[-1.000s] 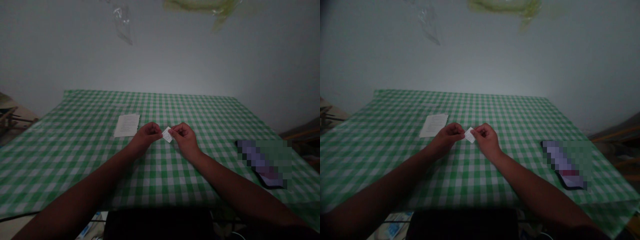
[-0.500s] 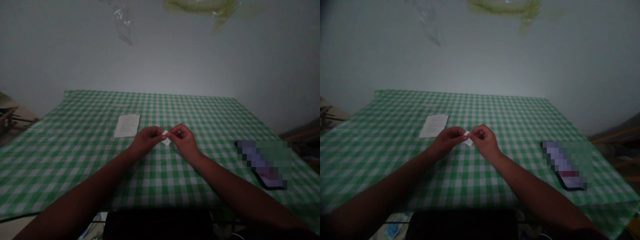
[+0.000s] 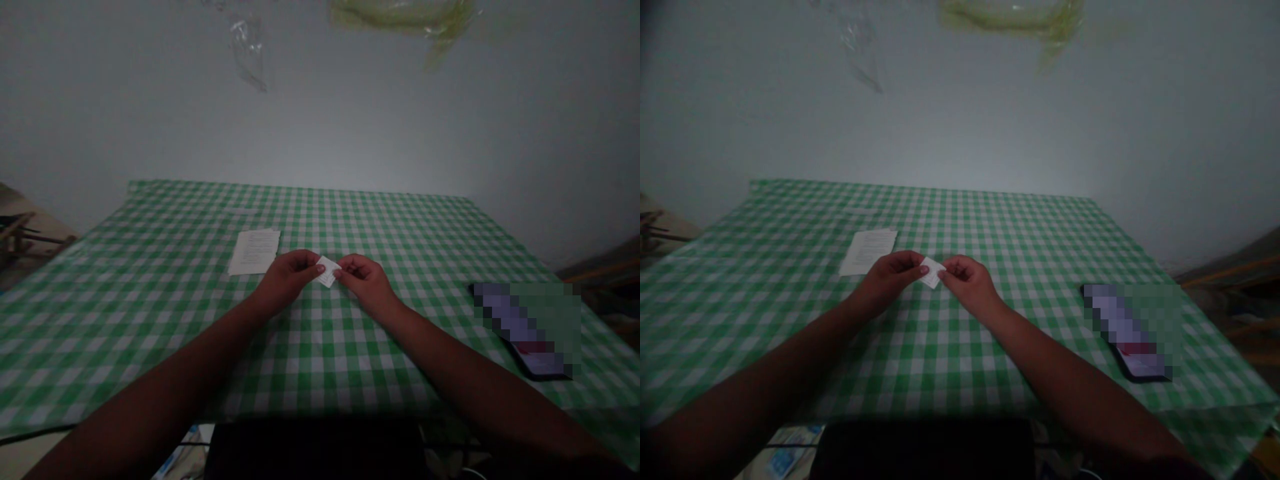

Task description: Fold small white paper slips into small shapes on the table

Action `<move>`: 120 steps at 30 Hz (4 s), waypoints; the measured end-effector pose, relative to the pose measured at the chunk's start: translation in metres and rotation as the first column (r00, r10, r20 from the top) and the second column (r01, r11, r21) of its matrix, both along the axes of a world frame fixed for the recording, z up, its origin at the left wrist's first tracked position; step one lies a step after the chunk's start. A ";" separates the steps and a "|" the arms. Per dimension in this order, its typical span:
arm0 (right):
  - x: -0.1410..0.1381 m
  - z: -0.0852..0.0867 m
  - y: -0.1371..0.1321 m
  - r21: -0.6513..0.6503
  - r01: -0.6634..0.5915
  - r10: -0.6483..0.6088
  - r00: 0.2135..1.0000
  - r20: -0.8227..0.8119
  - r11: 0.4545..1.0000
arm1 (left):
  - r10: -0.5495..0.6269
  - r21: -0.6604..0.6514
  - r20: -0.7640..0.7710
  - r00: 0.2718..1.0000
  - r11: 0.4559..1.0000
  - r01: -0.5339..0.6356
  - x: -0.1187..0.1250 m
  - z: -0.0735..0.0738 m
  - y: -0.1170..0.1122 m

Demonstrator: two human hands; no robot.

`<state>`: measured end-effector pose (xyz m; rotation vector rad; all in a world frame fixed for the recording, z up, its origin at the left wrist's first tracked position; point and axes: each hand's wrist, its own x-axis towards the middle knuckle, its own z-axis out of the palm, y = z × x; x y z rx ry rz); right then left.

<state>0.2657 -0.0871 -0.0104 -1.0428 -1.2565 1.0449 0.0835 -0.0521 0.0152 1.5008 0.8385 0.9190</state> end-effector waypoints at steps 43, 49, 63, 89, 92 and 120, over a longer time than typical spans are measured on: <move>-0.002 0.002 -0.009 0.056 0.002 -0.004 0.999 0.038 0.998 | -0.094 -0.005 -0.060 0.994 0.996 0.094 -0.003 0.001 -0.003; 0.000 0.001 -0.002 0.016 0.025 -0.026 0.999 0.040 1.000 | -0.089 -0.059 -0.070 0.994 0.995 0.085 -0.002 -0.009 0.002; 0.017 -0.016 0.017 0.251 -0.080 -0.122 0.709 0.694 0.965 | 0.089 0.576 -0.564 0.821 0.755 0.314 0.001 -0.031 0.018; 0.007 -0.011 0.017 0.085 0.107 -0.132 0.586 0.799 0.991 | 0.119 0.405 -0.840 0.529 0.787 0.465 -0.006 -0.012 0.013; 0.007 -0.011 0.018 0.072 0.108 -0.123 0.594 0.795 0.992 | 0.124 0.409 -0.838 0.532 0.788 0.460 -0.006 -0.014 0.014; 0.013 0.002 -0.001 0.107 -0.216 -0.035 0.313 0.949 0.971 | 0.276 0.480 -0.873 0.402 0.634 0.606 -0.006 0.001 -0.015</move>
